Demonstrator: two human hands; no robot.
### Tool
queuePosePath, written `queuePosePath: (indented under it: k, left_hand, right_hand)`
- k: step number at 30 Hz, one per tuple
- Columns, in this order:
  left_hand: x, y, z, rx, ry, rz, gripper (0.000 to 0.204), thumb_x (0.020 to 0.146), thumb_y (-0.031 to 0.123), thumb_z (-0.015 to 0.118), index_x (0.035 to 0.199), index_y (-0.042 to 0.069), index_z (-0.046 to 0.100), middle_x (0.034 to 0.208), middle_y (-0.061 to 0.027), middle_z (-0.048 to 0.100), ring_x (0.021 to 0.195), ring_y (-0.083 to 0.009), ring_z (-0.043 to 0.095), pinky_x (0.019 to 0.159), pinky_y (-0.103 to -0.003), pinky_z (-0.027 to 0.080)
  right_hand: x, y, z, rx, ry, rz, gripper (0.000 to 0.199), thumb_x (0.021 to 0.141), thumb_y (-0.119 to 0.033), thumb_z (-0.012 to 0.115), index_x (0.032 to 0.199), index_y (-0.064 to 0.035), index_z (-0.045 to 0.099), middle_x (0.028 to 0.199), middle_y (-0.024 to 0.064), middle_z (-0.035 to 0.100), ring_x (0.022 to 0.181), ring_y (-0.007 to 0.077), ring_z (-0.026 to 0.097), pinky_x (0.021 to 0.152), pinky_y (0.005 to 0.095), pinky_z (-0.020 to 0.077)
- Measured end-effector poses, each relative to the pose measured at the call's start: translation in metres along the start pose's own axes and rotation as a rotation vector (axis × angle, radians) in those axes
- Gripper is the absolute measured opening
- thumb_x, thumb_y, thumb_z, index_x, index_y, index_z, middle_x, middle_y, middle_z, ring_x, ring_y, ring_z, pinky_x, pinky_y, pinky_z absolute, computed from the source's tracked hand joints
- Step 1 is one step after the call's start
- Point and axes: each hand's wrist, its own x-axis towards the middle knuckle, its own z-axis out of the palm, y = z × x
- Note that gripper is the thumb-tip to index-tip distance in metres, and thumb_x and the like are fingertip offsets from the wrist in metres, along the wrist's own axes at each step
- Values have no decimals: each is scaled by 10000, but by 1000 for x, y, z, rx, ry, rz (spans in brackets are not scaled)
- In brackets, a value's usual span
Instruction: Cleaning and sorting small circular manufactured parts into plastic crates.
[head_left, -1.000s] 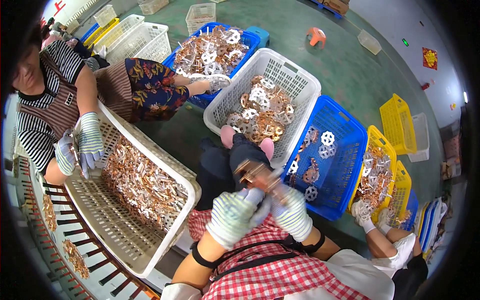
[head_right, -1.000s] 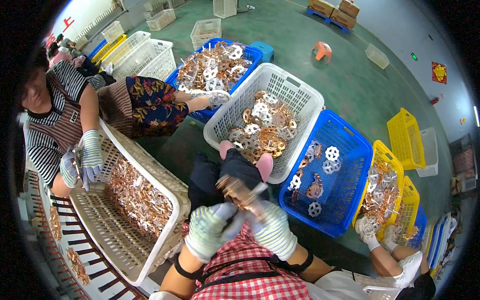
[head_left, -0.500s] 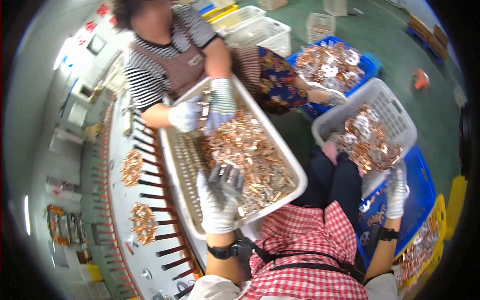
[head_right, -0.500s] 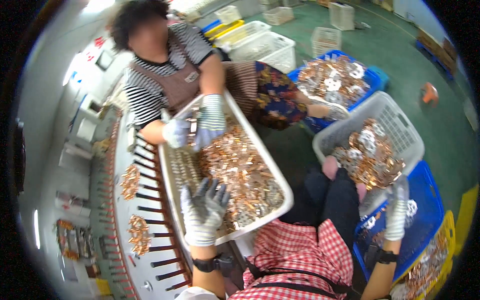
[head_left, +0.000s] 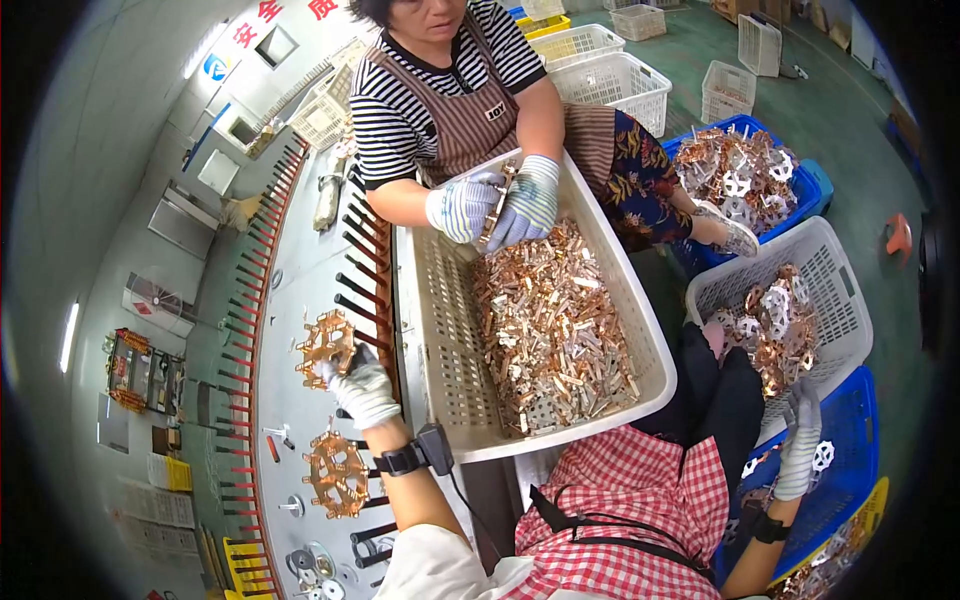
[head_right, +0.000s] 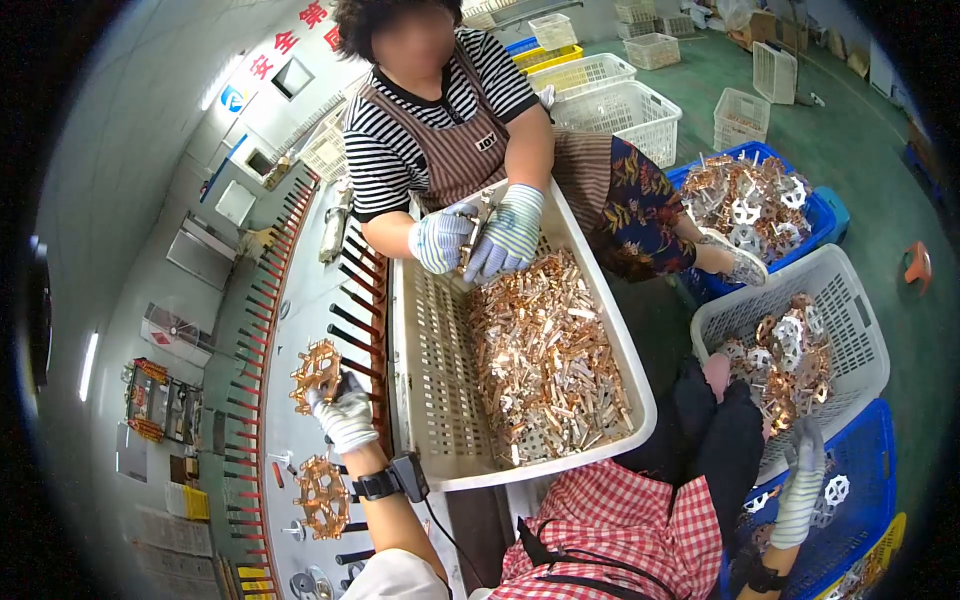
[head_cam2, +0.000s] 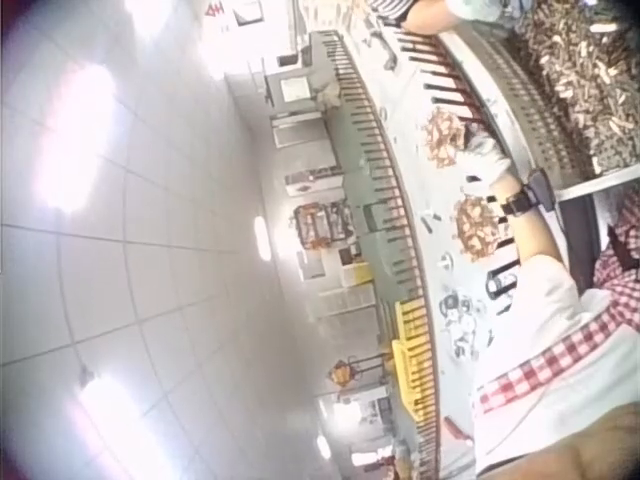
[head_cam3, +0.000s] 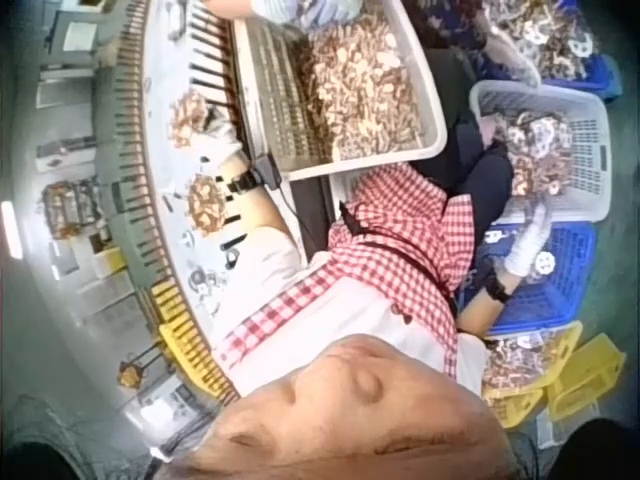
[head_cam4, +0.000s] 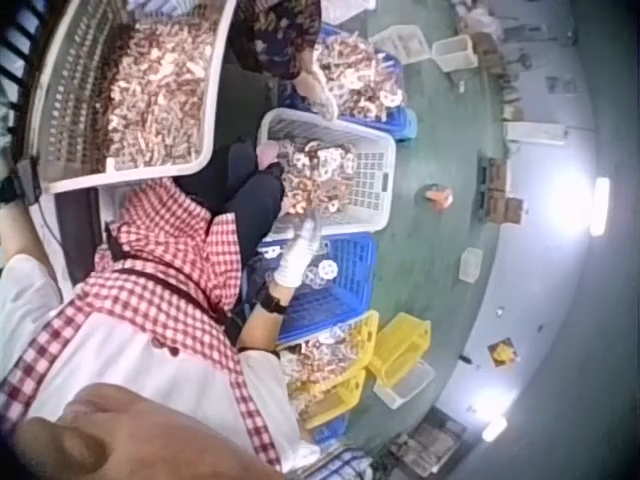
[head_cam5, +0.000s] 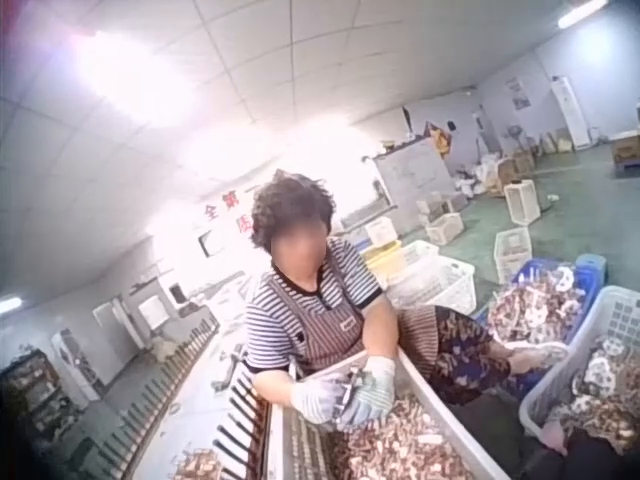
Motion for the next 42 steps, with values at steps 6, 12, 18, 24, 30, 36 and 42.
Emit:
queuePosePath:
  k: [6,12,18,24,30,36,42]
  left_hand:
    - [-57,7,35,76,-216,81,360,874,281,618,1131,40,541,1201,-189,555,1082,-242,568,907,-326,510]
    - [-249,-55,76,467,-490,-643,342,902,356,580,1141,113,558,902,-21,626,729,-130,564,677,-294,453]
    - [-365,-110,58,215,-936,-1616,579,899,321,596,1368,65,374,1246,-48,519,1087,-164,528,920,-334,436]
    - [-384,-147,39,611,-1352,-1503,412,933,204,549,1278,12,432,1150,-77,553,1033,-159,552,908,-305,456]
    - [-391,-160,63,919,-1375,-738,224,915,212,538,1015,12,543,807,-80,574,713,-155,536,669,-285,456]
    - [-393,-176,52,1006,-1505,-489,248,907,230,537,889,-13,583,692,-153,550,610,-251,561,570,-323,436]
    - [-394,-191,19,722,-1336,-967,370,953,360,466,959,0,553,771,-72,571,634,-134,540,562,-263,431]
  right_hand:
    - [-28,-25,28,-68,-88,22,684,872,-486,556,1333,1,419,1207,143,546,1087,222,533,931,343,411]
    - [-80,-83,119,7,-341,-136,481,872,-269,606,1267,-18,496,1156,138,588,979,188,592,851,297,464]
    - [-111,-54,136,560,-134,17,527,812,-51,645,1282,-54,408,1153,98,533,966,211,559,797,341,482]
    - [-103,-33,74,-594,218,-244,461,873,-330,612,1225,-74,457,1073,49,557,898,164,587,783,311,509]
    - [-118,-34,76,-104,230,-251,484,839,-109,648,1271,-31,444,1057,80,601,916,184,597,816,292,487]
    - [-110,-55,71,-881,-68,-683,507,759,-74,668,1234,1,507,1070,158,631,831,311,627,698,366,500]
    - [-119,-54,78,-872,-27,-494,522,747,-102,669,1239,-7,525,977,136,663,742,294,638,646,367,499]
